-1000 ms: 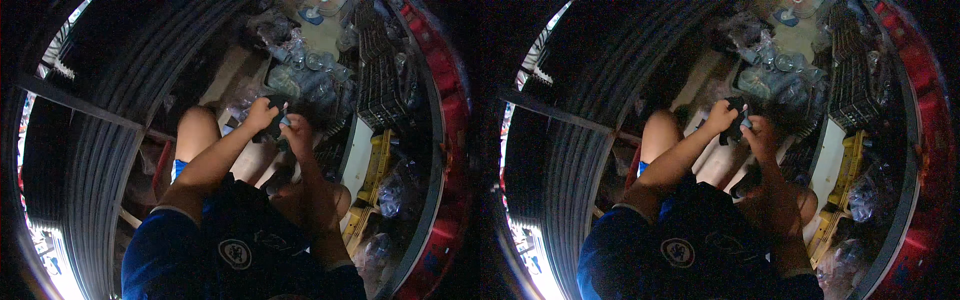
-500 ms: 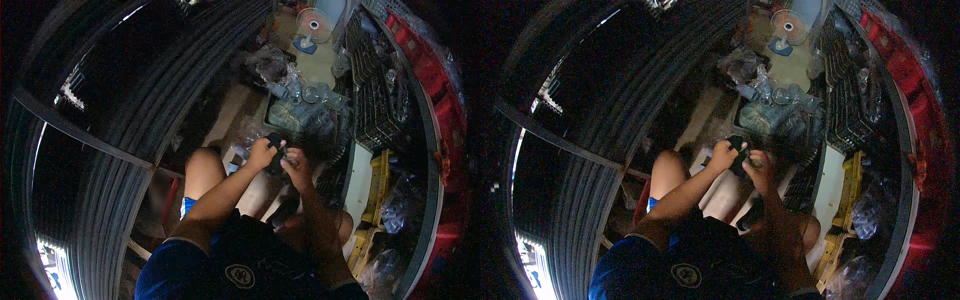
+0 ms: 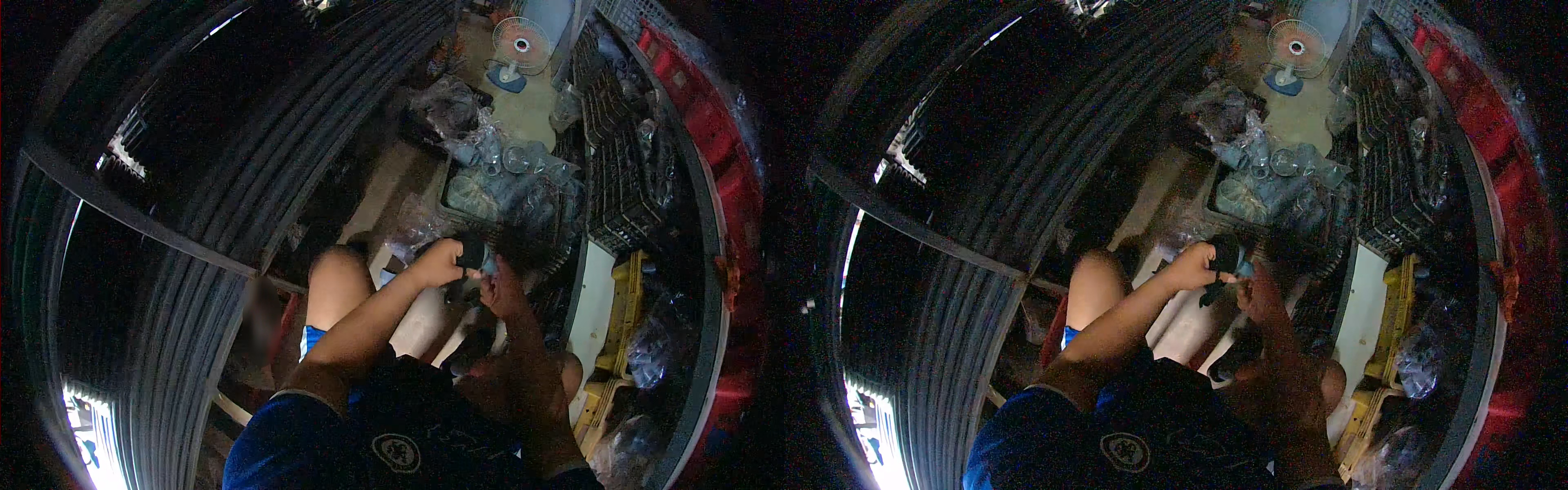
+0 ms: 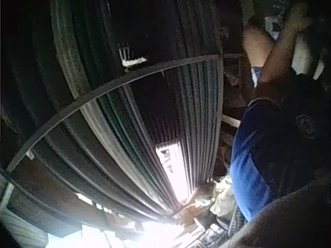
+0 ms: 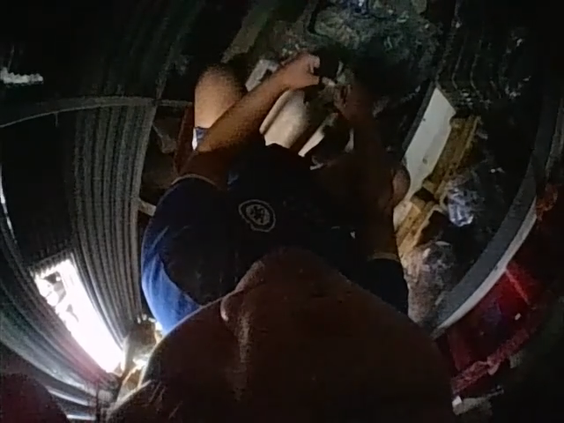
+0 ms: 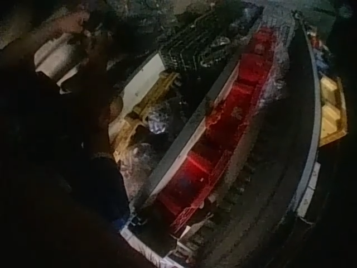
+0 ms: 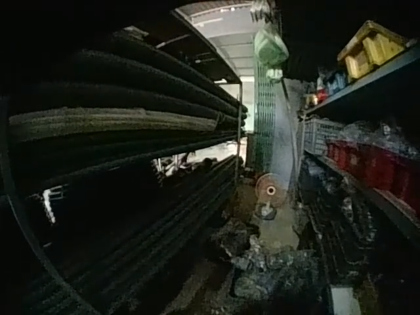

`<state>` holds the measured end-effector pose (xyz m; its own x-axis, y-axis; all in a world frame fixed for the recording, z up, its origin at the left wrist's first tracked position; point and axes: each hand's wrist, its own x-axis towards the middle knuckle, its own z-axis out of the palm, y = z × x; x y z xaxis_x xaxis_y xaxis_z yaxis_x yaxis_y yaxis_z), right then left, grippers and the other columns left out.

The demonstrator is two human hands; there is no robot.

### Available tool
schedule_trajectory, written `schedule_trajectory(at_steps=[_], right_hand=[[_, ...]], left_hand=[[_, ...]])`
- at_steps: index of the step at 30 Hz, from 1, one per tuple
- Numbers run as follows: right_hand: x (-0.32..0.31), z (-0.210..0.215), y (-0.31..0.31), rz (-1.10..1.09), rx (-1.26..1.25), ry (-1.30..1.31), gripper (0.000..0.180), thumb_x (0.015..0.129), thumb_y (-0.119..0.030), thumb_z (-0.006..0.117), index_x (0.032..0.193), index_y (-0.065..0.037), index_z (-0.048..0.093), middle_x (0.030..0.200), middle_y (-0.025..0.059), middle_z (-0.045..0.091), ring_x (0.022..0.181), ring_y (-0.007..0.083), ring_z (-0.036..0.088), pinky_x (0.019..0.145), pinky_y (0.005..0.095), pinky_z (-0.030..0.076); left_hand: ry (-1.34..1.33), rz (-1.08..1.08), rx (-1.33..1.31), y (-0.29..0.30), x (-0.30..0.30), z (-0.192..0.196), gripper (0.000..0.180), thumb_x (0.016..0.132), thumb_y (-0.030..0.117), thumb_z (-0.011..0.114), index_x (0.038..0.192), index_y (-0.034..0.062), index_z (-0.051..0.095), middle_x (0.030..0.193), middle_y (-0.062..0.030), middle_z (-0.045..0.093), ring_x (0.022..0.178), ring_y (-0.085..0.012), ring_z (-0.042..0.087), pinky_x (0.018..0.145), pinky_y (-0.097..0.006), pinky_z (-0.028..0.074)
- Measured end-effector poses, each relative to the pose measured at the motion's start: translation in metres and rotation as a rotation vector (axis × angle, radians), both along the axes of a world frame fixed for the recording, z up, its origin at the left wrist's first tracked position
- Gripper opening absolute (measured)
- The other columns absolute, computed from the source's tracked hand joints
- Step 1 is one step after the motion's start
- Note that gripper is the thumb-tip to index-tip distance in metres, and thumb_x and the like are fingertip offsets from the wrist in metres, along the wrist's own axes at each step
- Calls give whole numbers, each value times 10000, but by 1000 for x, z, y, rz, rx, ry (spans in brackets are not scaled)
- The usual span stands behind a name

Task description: Assembling and organizing various PVC pipe fittings in a storage area.

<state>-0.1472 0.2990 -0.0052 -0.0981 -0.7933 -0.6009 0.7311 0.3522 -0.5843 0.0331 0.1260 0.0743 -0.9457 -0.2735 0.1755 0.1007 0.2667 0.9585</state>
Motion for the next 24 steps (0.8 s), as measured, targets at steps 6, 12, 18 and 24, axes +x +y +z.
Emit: schedule_trajectory(at_steps=[6, 12, 18, 24], right_hand=[[39, 28, -13, -137, -187, -37, 381, 967, -412, 576, 1109, -58, 580, 858, 96, 650, 689, 177, 636, 638, 325, 527], [67, 60, -34, -188, -338, 1361, 305, 903, -147, 686, 1146, -10, 563, 913, 111, 656, 760, 173, 648, 673, 337, 538], [45, 47, -4, -160, -304, 613, 271, 939, -242, 649, 974, 23, 602, 702, 100, 633, 603, 170, 643, 528, 328, 517], [42, 14, -4, -78, -53, -57, 261, 957, -321, 616, 966, -61, 628, 710, 110, 619, 538, 178, 578, 512, 349, 487]], left_hand=[[-200, 229, -242, -2, -9, -53, 254, 787, 110, 690, 760, 10, 458, 637, -106, 496, 576, -205, 474, 531, -395, 395], [-136, 380, 189, -30, 13, -115, 243, 888, 227, 719, 948, 19, 609, 831, -20, 624, 740, -118, 562, 634, -274, 466], [-311, -85, 661, -1, 6, -23, 250, 885, 193, 713, 1079, 78, 604, 973, 2, 641, 877, -128, 603, 796, -302, 493], [-215, -186, 253, 23, 8, -4, 311, 884, 97, 679, 1167, 16, 577, 1018, -26, 648, 953, -144, 593, 877, -296, 460]])
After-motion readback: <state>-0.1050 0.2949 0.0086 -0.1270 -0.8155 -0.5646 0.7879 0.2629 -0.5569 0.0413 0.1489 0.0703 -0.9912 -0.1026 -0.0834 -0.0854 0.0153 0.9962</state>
